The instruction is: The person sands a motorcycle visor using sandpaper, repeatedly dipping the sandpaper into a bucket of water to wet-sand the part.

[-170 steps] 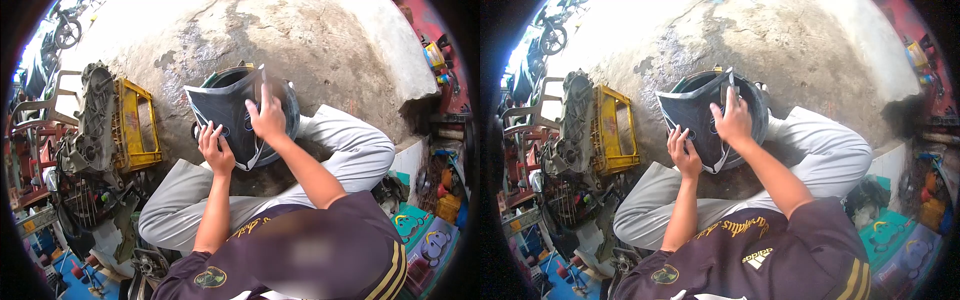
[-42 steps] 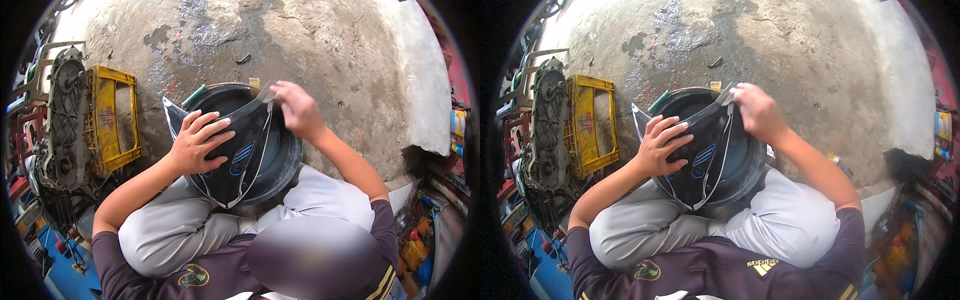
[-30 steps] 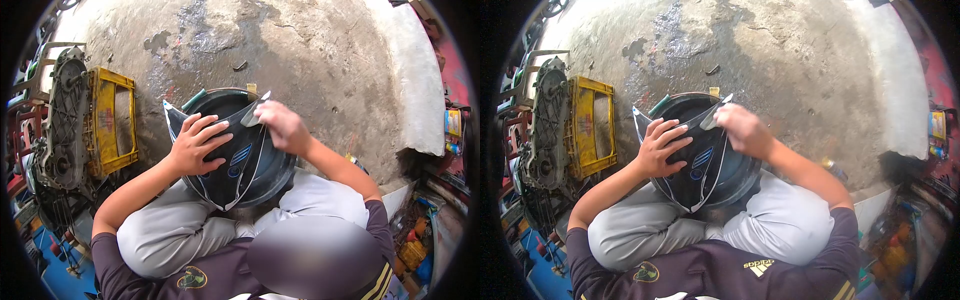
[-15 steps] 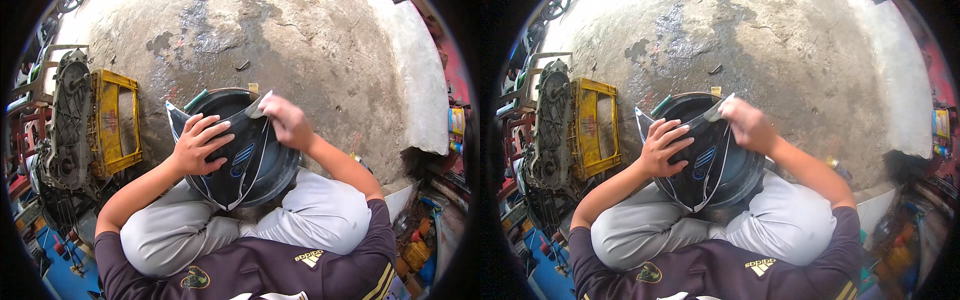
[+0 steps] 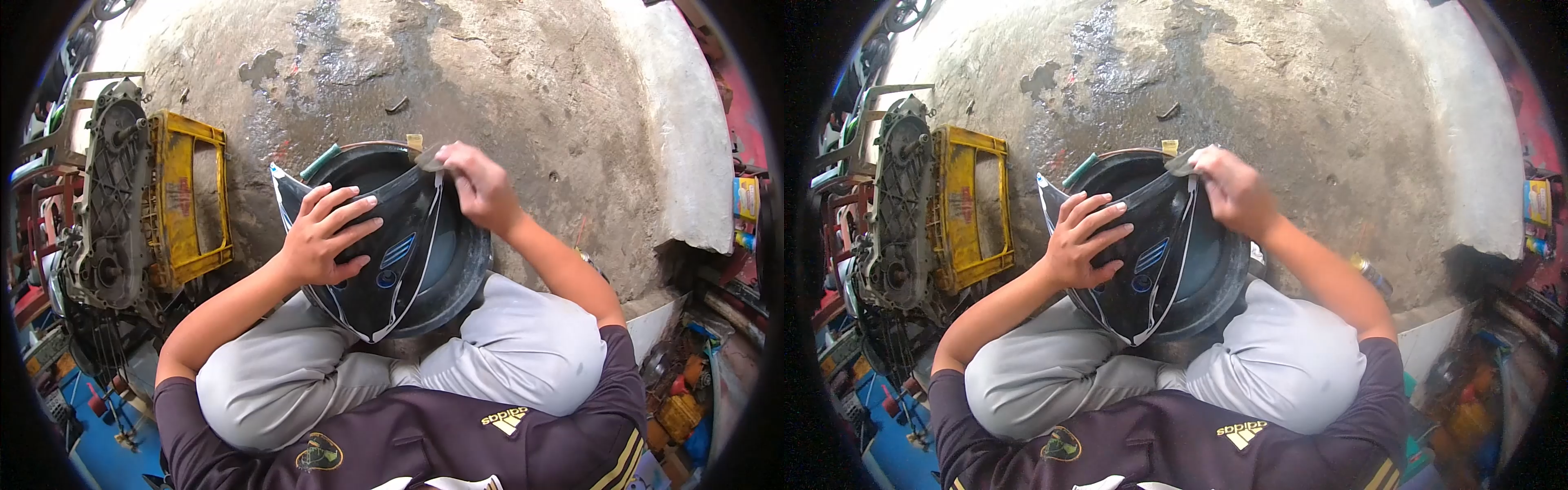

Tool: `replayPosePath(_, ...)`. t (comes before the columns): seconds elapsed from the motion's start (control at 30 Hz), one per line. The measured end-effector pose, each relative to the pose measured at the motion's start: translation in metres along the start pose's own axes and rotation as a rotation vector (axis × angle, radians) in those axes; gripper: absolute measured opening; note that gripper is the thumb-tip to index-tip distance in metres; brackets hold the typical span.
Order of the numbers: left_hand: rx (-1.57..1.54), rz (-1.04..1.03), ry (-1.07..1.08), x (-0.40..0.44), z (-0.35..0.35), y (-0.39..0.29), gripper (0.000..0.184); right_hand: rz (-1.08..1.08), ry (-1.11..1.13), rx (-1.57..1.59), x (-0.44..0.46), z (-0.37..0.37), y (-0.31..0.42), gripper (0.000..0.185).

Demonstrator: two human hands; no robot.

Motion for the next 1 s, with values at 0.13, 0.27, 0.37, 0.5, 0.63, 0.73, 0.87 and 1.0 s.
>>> replayPosePath(0.13,-0.002,-0.011,-0.010,0.000,0.001,0.001,0.062,0.213,0.091,-0.021,-0.005,-0.007,0.026,0.026)
replayPosePath(0.27,-0.008,0.001,-0.004,0.000,0.000,0.001,0.061,-0.051,0.000,-0.027,-0.001,0.000,0.003,0.030)
replayPosePath(0.37,-0.013,-0.003,-0.009,0.000,0.001,0.000,0.060,0.213,0.068,-0.051,-0.004,-0.010,0.025,0.026)
replayPosePath(0.5,-0.016,0.007,-0.005,0.001,0.000,0.000,0.060,0.077,0.011,-0.043,0.002,-0.002,0.000,0.029)
replayPosePath(0.63,-0.005,-0.005,-0.012,0.001,0.001,0.000,0.060,0.207,0.121,-0.012,-0.001,-0.009,0.034,0.024)
replayPosePath(0.73,0.001,-0.001,-0.007,0.001,0.002,0.001,0.060,-0.021,0.044,0.007,0.002,-0.001,-0.001,0.028)
replayPosePath(0.87,-0.013,-0.009,-0.015,0.001,0.001,0.000,0.061,0.197,0.109,-0.016,-0.004,-0.015,0.034,0.024)
replayPosePath(1.0,-0.011,-0.005,-0.010,0.000,0.001,0.000,0.060,-0.024,0.059,0.057,0.005,-0.002,0.003,0.028)
Point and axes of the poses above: each hand's wrist, its own x-axis towards the middle knuckle, its own z-axis out of the back of the hand, y = z × x, the point moved 4 cm from there along x, towards the middle knuckle, and after that the axes turned 1 degree about -y, right-handed, at the moved point
